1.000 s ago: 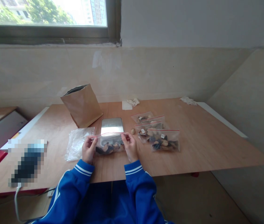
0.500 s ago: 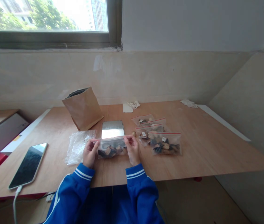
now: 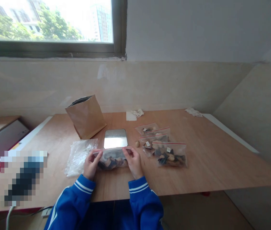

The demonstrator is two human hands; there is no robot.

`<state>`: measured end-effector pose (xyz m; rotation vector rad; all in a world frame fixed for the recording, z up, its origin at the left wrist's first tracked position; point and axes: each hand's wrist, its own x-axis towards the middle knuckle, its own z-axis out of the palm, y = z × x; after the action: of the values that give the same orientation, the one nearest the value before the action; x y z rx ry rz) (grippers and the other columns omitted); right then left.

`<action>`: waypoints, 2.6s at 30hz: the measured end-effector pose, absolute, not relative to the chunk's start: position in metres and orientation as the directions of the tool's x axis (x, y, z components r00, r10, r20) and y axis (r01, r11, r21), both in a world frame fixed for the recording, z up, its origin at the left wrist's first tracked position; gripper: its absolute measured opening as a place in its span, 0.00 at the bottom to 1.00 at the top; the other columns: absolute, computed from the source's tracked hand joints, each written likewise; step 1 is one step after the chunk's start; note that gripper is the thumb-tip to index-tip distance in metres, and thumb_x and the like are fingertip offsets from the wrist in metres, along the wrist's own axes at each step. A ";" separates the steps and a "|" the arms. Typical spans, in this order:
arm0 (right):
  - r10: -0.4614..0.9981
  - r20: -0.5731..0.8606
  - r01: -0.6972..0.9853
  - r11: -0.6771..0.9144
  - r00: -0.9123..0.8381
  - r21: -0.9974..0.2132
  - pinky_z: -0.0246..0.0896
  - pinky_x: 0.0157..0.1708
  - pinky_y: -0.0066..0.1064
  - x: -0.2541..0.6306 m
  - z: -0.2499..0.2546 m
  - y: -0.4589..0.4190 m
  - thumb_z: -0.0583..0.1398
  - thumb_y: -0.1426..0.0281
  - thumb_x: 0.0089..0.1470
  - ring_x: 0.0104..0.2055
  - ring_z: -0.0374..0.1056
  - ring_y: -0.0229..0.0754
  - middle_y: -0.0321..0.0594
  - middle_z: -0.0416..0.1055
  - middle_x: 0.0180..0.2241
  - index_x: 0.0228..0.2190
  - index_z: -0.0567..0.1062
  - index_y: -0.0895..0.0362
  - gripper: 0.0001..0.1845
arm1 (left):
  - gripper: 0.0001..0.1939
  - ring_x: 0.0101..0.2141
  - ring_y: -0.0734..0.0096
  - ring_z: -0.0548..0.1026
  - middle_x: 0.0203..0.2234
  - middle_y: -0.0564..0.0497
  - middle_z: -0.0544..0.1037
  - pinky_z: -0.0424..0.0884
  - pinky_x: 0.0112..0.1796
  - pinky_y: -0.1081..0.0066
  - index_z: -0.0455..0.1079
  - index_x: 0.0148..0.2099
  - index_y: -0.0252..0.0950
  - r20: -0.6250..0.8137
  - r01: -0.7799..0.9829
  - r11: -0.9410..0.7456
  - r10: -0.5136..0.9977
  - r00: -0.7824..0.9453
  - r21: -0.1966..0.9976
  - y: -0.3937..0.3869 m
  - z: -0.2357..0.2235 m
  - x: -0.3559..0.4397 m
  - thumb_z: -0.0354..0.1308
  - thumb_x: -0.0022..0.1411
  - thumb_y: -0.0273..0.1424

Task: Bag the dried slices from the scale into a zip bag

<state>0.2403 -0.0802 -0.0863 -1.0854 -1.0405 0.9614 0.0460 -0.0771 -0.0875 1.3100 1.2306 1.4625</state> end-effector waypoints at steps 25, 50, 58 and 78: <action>0.953 0.274 -0.016 0.278 0.133 -0.960 0.63 0.35 0.30 0.241 -0.087 -0.082 0.64 0.61 0.51 0.34 0.68 0.40 0.38 0.73 0.30 0.29 0.77 0.57 0.11 | 0.12 0.36 0.66 0.76 0.31 0.49 0.77 0.72 0.39 0.69 0.77 0.33 0.34 0.223 -0.010 -0.226 0.967 -0.123 0.974 -0.080 -0.075 0.052 0.66 0.51 0.39; 0.985 0.172 -0.093 0.172 0.002 -0.981 0.70 0.34 0.32 0.234 -0.078 -0.090 0.66 0.57 0.47 0.31 0.71 0.41 0.39 0.75 0.27 0.27 0.78 0.57 0.15 | 0.11 0.30 0.66 0.77 0.27 0.49 0.79 0.73 0.33 0.70 0.78 0.32 0.36 0.164 0.041 -0.165 0.986 0.021 0.985 -0.085 -0.074 0.055 0.66 0.52 0.39; 0.981 0.186 -0.061 0.189 0.052 -0.980 0.71 0.33 0.32 0.233 -0.079 -0.091 0.66 0.57 0.47 0.31 0.71 0.41 0.39 0.74 0.27 0.26 0.78 0.58 0.15 | 0.12 0.31 0.67 0.77 0.28 0.48 0.79 0.73 0.34 0.70 0.77 0.32 0.34 0.184 0.054 -0.183 0.983 -0.014 0.982 -0.087 -0.074 0.058 0.65 0.54 0.39; 0.951 0.308 -0.002 0.308 0.036 -0.951 0.66 0.31 0.30 0.216 -0.076 -0.096 0.65 0.62 0.49 0.30 0.69 0.39 0.37 0.72 0.27 0.26 0.77 0.56 0.10 | 0.12 0.27 0.70 0.76 0.26 0.48 0.78 0.72 0.28 0.72 0.75 0.31 0.33 0.222 0.007 -0.222 0.975 -0.009 0.975 -0.092 -0.072 0.063 0.68 0.50 0.37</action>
<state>0.2158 -0.0956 -0.0764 -0.9877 -1.3099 0.9546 0.0627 -0.0917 -0.0724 1.3723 1.1065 1.3776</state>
